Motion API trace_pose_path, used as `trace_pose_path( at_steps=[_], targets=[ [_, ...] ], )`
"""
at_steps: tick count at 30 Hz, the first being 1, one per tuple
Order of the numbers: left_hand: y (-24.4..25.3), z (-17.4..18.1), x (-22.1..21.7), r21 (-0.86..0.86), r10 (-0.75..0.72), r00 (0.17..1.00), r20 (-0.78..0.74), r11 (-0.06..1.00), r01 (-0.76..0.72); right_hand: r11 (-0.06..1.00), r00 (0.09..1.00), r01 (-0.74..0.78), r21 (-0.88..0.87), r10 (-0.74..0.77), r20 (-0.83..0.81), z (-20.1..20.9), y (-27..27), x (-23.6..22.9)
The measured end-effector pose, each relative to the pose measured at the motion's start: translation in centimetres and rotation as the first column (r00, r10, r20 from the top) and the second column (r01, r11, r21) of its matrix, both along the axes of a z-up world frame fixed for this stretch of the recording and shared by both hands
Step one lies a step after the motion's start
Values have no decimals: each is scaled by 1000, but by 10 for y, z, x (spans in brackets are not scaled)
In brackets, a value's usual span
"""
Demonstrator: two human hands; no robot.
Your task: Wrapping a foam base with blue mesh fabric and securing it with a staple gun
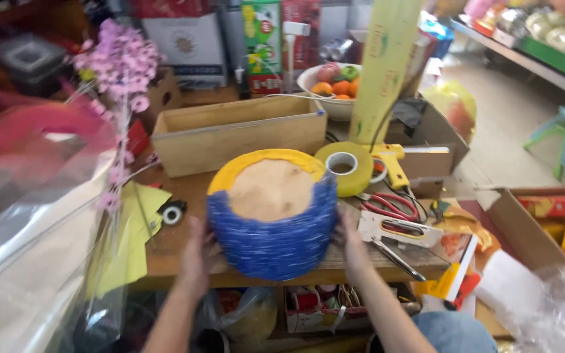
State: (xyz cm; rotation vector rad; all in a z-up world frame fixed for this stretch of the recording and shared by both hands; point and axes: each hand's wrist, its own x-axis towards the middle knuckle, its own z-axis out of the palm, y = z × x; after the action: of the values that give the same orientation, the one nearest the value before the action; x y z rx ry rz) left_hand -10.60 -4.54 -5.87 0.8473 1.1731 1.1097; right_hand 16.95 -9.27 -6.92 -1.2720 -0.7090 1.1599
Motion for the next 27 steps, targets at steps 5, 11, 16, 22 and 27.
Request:
trace_pose_path(
  at_steps=[5, 11, 16, 22, 27],
  targets=[
    [79, 2, -22, 164, 6, 992, 128, 986, -28, 995, 981, -85, 48, 92, -168, -47, -36, -6],
    [39, 32, 30, 524, 341, 466, -816, 776, 351, 996, 994, 80, -27, -82, -68, -114, -12, 44],
    [-16, 17, 111, 380, 457, 101, -884, 573, 726, 996, 986, 87, 11, -85, -144, -122, 5, 42],
    [34, 19, 151, 101, 220, -123, -968, 784, 613, 995, 992, 95, 13, -93, -79, -111, 2, 42],
    [53, 27, 134, 41, 180, -173, -968, 797, 602, 999, 982, 23, -31, -17, 186, -110, 39, 52]
  ],
)
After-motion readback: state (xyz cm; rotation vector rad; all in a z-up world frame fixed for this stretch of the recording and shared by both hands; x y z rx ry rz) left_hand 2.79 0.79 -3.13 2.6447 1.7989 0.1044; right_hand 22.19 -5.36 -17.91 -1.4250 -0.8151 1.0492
